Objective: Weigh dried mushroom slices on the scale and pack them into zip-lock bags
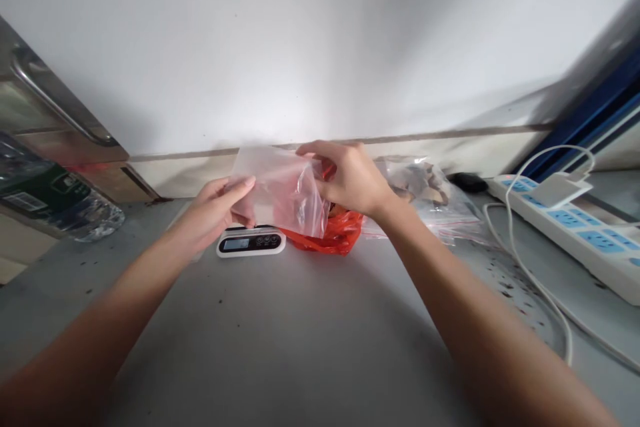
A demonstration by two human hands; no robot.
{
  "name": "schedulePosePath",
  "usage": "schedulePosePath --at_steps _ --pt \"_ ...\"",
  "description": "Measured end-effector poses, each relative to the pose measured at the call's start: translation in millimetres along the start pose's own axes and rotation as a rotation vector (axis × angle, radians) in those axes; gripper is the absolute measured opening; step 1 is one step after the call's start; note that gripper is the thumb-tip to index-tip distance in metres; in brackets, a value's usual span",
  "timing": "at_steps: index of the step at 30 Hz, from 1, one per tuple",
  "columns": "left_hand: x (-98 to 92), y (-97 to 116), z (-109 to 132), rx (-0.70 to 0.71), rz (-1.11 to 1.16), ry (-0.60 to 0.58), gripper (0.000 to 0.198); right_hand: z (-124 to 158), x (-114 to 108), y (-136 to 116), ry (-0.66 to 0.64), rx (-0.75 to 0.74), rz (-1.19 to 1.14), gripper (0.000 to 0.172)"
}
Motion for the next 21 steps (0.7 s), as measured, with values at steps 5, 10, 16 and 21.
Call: schedulePosePath --at_steps 5,10,16,21 --pt "-6.5 -8 5 0.050 0.000 0.054 0.053 1 -2 3 0.133 -0.007 0.022 0.033" --pt "-9.7 -12 15 0.055 0.088 0.045 0.047 -1 -5 22 0.244 0.275 -0.189 0.022" --pt "-22.7 -13 18 0.034 0.098 0.061 0.039 4 14 19 0.041 0.463 -0.471 0.023" --pt "-43.4 -10 16 0.114 0.155 0.184 0.036 12 37 1 -0.214 0.528 -0.396 0.053"
Point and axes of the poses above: each hand's wrist, its own z-axis away from the middle knuckle, its own x-axis out of the palm, y = z × x, the point moved 6 cm from there along -z, towards the middle knuckle, and after that the axes turned 10 degrees about y, right-handed, at the moved point
